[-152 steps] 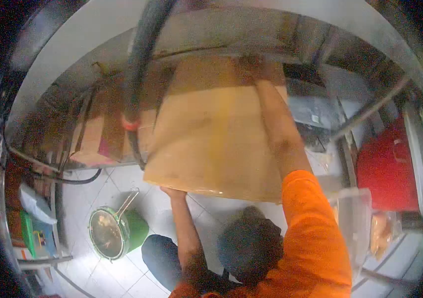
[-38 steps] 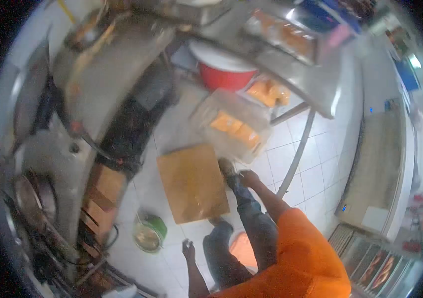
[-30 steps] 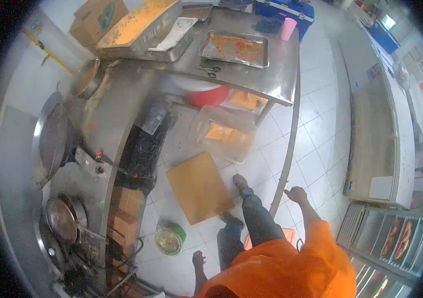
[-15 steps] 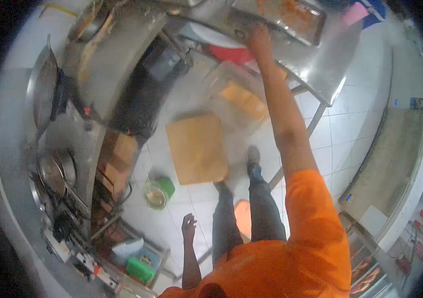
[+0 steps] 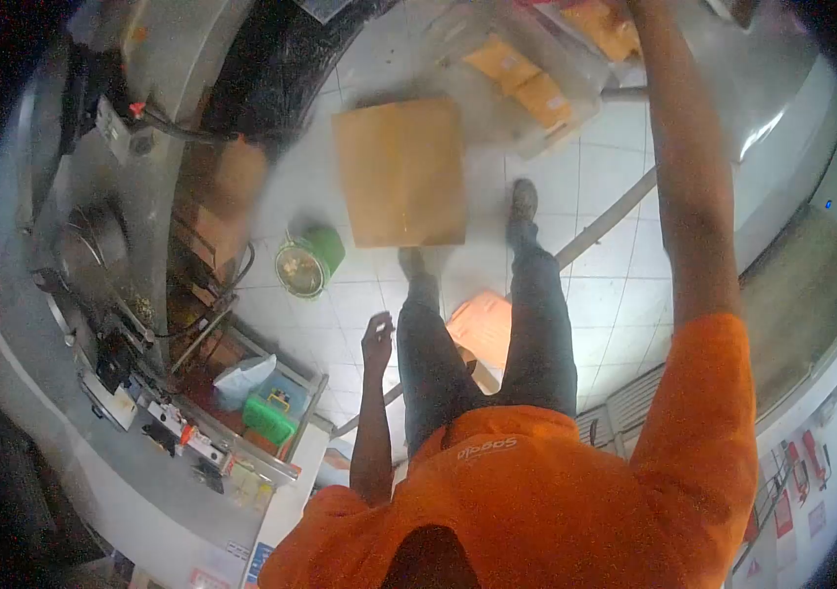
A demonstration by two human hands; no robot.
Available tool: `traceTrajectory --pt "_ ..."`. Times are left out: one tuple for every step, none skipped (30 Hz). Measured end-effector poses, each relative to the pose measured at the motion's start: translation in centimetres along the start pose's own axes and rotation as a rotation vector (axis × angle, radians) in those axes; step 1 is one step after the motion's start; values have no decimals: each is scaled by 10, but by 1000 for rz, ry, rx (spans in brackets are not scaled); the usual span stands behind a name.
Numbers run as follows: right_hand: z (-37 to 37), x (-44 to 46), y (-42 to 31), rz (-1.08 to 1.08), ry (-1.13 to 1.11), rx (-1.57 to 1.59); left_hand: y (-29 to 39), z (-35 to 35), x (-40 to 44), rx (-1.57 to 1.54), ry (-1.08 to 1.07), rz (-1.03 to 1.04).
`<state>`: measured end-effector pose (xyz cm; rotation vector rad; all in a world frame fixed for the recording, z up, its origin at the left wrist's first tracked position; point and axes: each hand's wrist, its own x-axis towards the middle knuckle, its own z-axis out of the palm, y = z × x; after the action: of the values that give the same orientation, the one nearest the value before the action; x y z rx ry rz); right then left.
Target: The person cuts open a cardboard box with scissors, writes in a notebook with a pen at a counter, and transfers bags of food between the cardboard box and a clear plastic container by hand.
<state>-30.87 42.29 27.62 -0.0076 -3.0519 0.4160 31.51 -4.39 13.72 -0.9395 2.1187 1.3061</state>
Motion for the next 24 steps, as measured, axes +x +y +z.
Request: traceTrajectory --pt "21 -25 6 -28 3 53 3 -7 11 -10 -28 8" --pt "40 -57 9 -36 -15 94 4 -14 25 -10 -44 59" --pt "67 -97 8 -26 -80 142 1 -21 38 -10 -62 109" --pt "97 -145 2 -2 -172 201 -3 -28 50 30 -72 143" --pt "126 -201 -7 41 -282 255 -11 -34 65 70 -83 182" --pt "160 -267 -17 62 -307 479 -20 -41 82 111 -99 223" --pt "184 -329 -45 116 -451 418 -35 -48 100 144 -144 161" --pt "224 -389 -59 195 -622 360 -51 -53 119 176 -187 97" --pt "259 -448 -83 257 -667 306 -64 -54 136 201 -191 146" --pt "284 -501 -105 341 -689 350 -76 -53 151 227 -191 193" --pt "307 -549 -128 429 -712 399 -87 -56 163 287 -210 231" --pt "331 -588 -148 508 -710 388 -93 -58 177 350 -233 275" --pt "355 -623 -164 597 -706 376 -100 -56 190 416 -266 322" --pt "383 -659 -171 625 -705 425 -113 -53 203 423 -285 348" --pt "400 -690 -183 645 -669 354 -124 -48 214 429 -310 377" --pt "424 -717 -187 674 -674 348 -131 -44 224 504 -364 334" --pt "447 -742 -190 703 -675 345 -148 -36 236 510 -366 443" --pt "451 -745 -195 769 -706 358 -158 -27 246 555 -406 472" --pt "454 -751 -200 830 -624 376 -163 -18 254 598 -440 504" --pt "464 -760 -201 822 -530 382 -169 -9 261 620 -474 553" --pt "477 -767 -196 809 -434 384 -173 3 267 640 -505 604" --pt "487 -771 -191 818 -380 371 -180 15 274 654 -534 655" --pt "497 -774 -184 824 -325 354 -185 28 280 667 -549 708" --pt "504 -776 -178 770 -264 327 -192 39 288 677 -560 761"
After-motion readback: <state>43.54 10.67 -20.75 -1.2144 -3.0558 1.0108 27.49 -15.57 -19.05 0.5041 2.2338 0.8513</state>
